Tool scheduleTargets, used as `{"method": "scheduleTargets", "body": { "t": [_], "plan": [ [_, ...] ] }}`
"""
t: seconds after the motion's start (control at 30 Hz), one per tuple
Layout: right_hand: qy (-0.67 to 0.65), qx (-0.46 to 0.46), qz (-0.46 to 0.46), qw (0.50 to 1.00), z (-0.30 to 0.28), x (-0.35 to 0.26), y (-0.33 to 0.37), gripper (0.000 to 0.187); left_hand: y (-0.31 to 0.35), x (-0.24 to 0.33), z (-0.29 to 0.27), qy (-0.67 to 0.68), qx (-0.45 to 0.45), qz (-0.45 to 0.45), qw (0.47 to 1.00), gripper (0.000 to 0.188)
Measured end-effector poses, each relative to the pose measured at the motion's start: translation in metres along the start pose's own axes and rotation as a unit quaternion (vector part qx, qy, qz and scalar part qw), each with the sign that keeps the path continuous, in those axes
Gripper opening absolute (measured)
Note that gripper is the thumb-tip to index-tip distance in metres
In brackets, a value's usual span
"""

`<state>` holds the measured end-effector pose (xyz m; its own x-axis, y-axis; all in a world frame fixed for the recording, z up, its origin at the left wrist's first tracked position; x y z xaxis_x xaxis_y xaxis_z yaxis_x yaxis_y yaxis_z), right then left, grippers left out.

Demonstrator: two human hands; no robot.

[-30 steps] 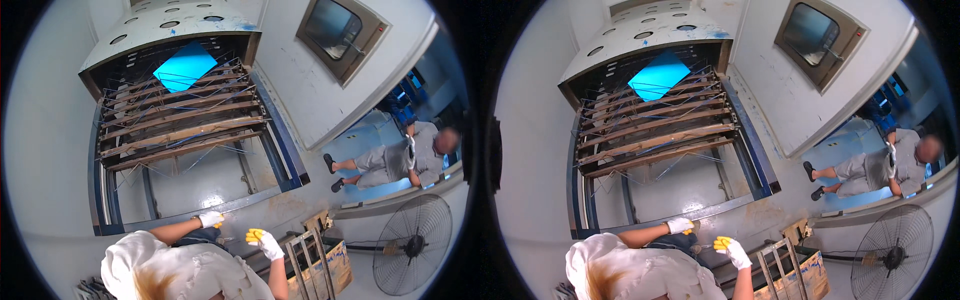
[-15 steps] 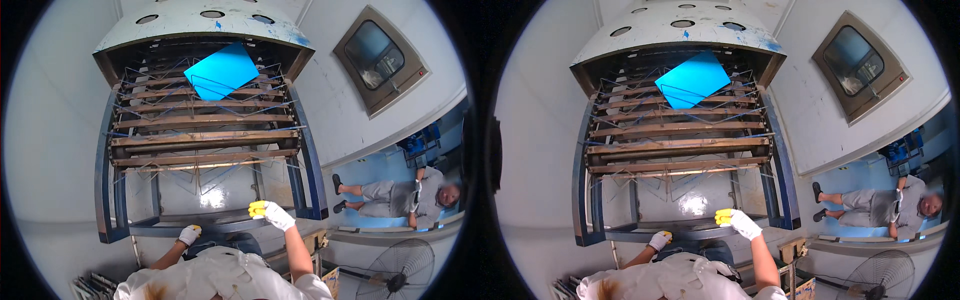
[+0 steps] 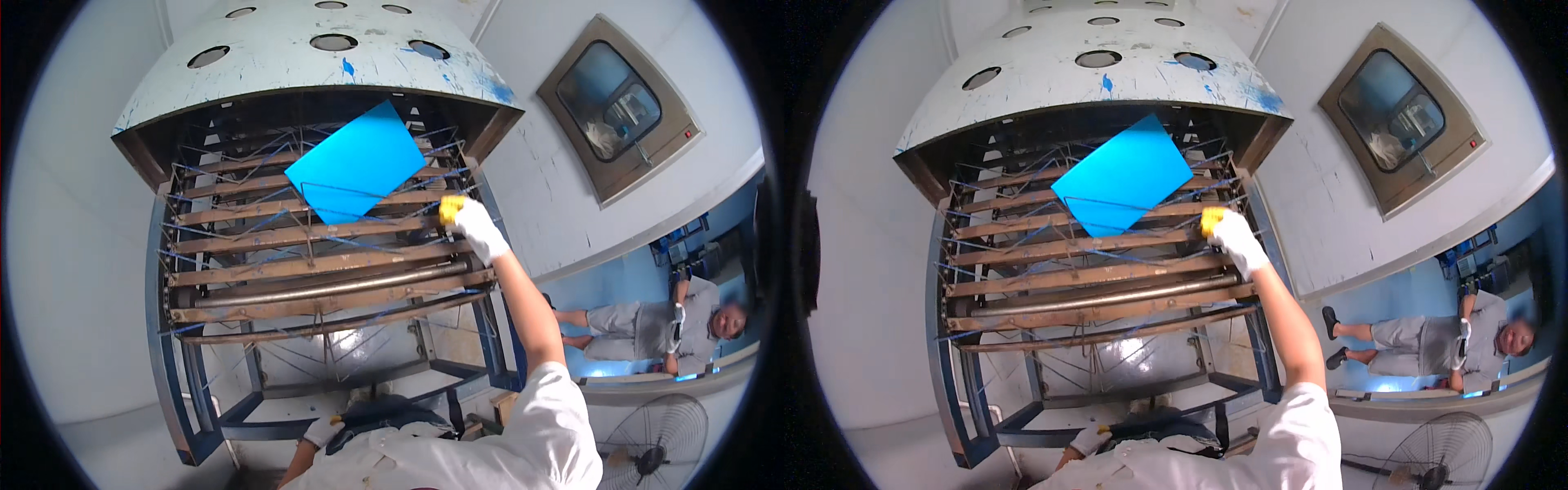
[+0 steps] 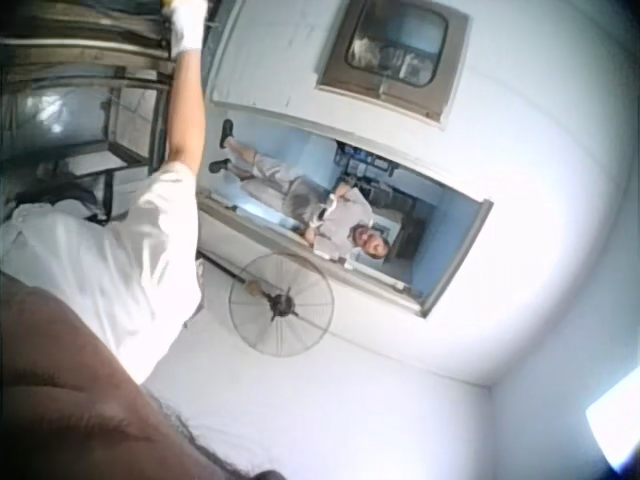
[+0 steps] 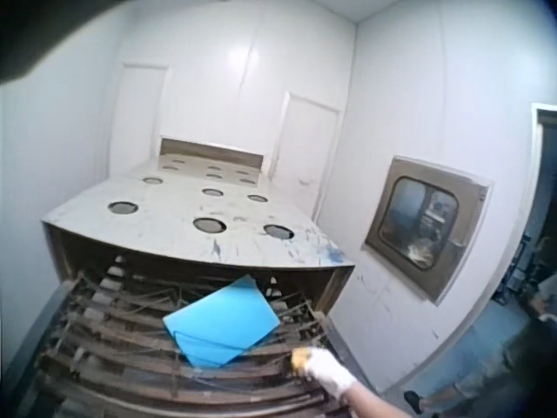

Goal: The person repeatedly picks up blue rectangular plates from a metal rack and stacks them onto a wooden pallet. The task involves a continuous loop of reaching into the rack, retrieving a plate, and placing it on the growing stack on the pallet.

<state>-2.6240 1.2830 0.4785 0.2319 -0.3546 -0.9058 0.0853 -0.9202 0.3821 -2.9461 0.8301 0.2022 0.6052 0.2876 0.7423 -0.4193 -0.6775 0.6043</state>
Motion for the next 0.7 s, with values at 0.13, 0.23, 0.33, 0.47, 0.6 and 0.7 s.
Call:
{"method": "scheduleTargets", "body": {
  "t": [0.13,0.23,0.33,0.47,0.6,0.7],
  "plan": [
    [0.282,0.211,-0.127,0.927,-0.002,-0.055,-0.104,0.05,0.011,-0.004,-0.008,0.003,0.029,-0.03,0.999,0.042],
    [0.359,0.23,-0.161,0.89,0.025,-0.088,-0.15,0.068,0.028,0.034,-0.027,-0.019,-0.136,0.0,0.991,0.043],
    [0.326,0.221,-0.147,0.907,0.029,-0.093,-0.185,0.073,0.063,0.148,-0.122,0.077,-0.151,0.157,0.973,0.031],
    [0.219,0.074,-0.035,0.972,0.049,-0.086,-0.209,0.067,0.074,0.203,-0.235,0.207,0.045,0.204,0.956,0.021],
    [0.099,0.005,-0.059,0.993,0.038,-0.072,-0.22,0.04,0.064,0.199,-0.27,0.385,0.136,0.181,0.895,0.023],
    [0.024,-0.052,-0.081,0.995,0.047,-0.088,-0.191,0.031,0.054,0.196,-0.268,0.373,0.134,0.174,0.901,0.023]
  ]
}}
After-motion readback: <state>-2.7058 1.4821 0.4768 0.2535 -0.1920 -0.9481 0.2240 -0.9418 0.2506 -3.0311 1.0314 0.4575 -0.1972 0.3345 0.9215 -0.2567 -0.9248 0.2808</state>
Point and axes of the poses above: each hand's wrist, its own y-axis away from the middle knuckle, its own z-axis out of the palm, x = y × z, the point moved 6 cm from there along -y, towards the middle knuckle, and after that the axes turned 11 degrees about z, right-handed, at the moved point
